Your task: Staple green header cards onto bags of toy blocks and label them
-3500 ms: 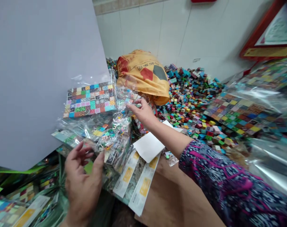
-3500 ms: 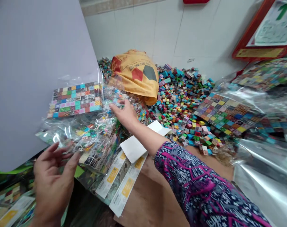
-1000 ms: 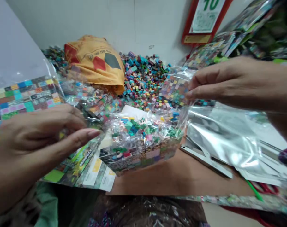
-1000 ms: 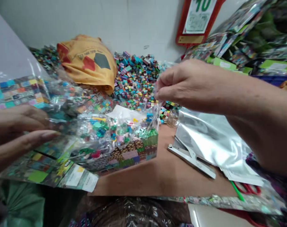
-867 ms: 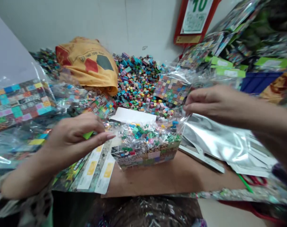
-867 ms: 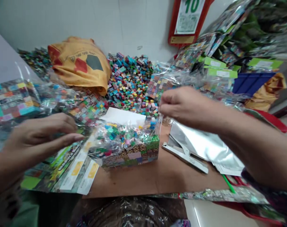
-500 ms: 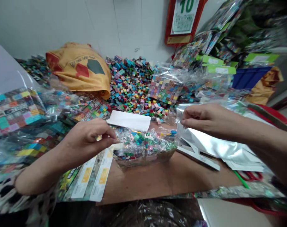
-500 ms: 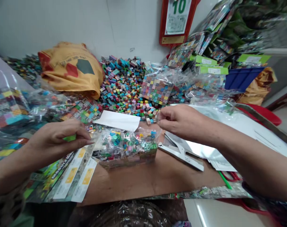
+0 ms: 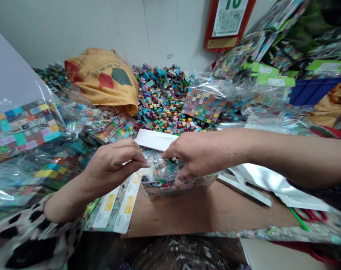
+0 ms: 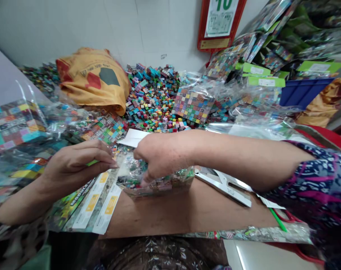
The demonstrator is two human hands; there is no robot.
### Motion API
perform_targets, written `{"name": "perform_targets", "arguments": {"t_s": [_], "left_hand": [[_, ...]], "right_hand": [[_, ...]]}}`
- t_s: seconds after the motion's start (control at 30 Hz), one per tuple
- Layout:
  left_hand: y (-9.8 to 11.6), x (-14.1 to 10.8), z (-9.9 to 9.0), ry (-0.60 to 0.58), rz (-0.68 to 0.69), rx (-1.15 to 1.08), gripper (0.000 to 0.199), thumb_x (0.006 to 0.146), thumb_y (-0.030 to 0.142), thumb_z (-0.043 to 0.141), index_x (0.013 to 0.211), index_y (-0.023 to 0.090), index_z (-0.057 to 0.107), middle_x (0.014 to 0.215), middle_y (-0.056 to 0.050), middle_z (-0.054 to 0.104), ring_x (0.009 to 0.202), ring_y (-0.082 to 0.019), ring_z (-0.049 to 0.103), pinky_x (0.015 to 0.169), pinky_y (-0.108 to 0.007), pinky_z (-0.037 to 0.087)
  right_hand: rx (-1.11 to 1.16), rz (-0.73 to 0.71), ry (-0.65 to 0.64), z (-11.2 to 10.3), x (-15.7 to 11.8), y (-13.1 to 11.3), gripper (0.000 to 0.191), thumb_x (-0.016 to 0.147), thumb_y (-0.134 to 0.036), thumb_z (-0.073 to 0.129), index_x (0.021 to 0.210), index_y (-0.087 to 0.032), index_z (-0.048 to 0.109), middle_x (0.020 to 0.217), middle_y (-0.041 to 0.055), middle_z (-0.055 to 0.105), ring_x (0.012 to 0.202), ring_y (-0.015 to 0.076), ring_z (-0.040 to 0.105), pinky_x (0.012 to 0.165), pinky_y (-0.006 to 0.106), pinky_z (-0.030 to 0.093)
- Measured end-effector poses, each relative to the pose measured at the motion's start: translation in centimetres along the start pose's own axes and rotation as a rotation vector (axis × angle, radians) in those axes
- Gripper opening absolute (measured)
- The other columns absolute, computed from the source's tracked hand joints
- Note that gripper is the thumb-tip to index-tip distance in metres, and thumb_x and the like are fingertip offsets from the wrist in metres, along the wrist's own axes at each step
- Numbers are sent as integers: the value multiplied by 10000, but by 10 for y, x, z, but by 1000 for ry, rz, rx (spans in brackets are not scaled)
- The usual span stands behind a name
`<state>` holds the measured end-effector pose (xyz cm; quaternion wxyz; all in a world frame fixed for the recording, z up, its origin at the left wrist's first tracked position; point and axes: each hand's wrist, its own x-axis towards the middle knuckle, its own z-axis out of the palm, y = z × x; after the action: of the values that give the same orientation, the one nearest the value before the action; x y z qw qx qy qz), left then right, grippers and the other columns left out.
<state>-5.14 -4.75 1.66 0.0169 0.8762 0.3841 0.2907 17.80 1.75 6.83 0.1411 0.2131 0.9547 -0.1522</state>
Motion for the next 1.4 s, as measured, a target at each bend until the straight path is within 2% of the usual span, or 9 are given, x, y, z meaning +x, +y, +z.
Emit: {"name": "perform_targets", "arguments": {"t_s": [0.27, 0.57, 0.83, 1.03, 1.1, 1.17, 1.23, 1.3, 1.4], "left_hand": [[-1, -6, 8, 99, -20, -35, 118, 890, 165, 654, 796, 209, 710, 790, 19, 627, 721, -98, 621, 675, -191, 503], [0, -8, 13, 120, -121, -27, 133, 901, 258, 664, 786, 224, 722, 848, 3, 628, 757, -116, 619, 701, -233, 507], [0, -13, 23, 215, -112, -107, 64, 864, 173, 707, 818, 217, 703, 866, 7, 597, 802, -126, 614, 711, -257, 502], [2, -15, 31, 227, -131, -192, 37, 870, 207, 708, 849, 234, 694, 961, -19, 613, 922, -153, 627, 834, -296, 528], [-2, -23, 37, 276, -186, -322, 306, 816, 281, 780, 1096, 295, 656, 1252, -52, 568, 1069, -187, 615, 945, -347, 526], [-8, -36, 46, 293, -267, -515, 852, 693, 387, 877, 1405, 396, 409, 1533, -92, 357, 1207, -239, 580, 1021, -413, 512], [-11, -50, 58, 187, -381, -700, 1180, 611, 451, 914, 1513, 437, 152, 1584, -125, 301, 1307, -294, 533, 1056, -468, 492], [-10, -61, 70, 36, -539, -852, 1233, 618, 438, 913, 1534, 400, 89, 1543, -149, 386, 1367, -335, 486, 1074, -502, 472], [-3, -66, 84, 7, -709, -933, 1204, 591, 335, 927, 1528, 340, 171, 1564, -145, 373, 1427, -365, 403, 1146, -518, 388]], "right_hand": [[-33, -21, 129, 30, 2, 1, 265, 824, -218, 576, 1064, -183, 681, 971, 92, 713, 832, 217, 631, 646, 299, 381], [196, -51, 10, 11, 3, 1, 300, 849, -177, 657, 1149, -193, 677, 1065, 49, 719, 923, 179, 630, 771, 264, 437], [-89, -41, 105, 24, 15, -9, 520, 804, -342, 669, 1301, -216, 584, 1112, 103, 662, 863, 240, 635, 599, 303, 372], [-259, -31, 155, 39, 24, -11, 437, 813, -443, 658, 1169, -193, 616, 1111, 114, 632, 747, 220, 629, 540, 305, 323], [-268, -47, 167, 40, 23, -10, 405, 818, -462, 644, 1134, -211, 610, 1080, 94, 635, 741, 228, 637, 521, 303, 299], [-291, -47, 188, 44, 22, -9, 405, 810, -484, 644, 1106, -212, 594, 1048, 88, 642, 715, 231, 639, 502, 302, 280], [-334, -54, 229, 50, 21, -10, 419, 795, -459, 658, 1111, -197, 568, 998, 90, 647, 683, 230, 633, 489, 302, 278], [-394, -75, 295, 56, 22, -12, 379, 806, -363, 643, 1121, -178, 542, 949, 90, 649, 668, 221, 628, 494, 301, 295], [-464, -120, 390, 64, 25, -14, 288, 852, -248, 569, 1123, -161, 524, 880, 79, 654, 653, 204, 627, 502, 295, 293]]}}
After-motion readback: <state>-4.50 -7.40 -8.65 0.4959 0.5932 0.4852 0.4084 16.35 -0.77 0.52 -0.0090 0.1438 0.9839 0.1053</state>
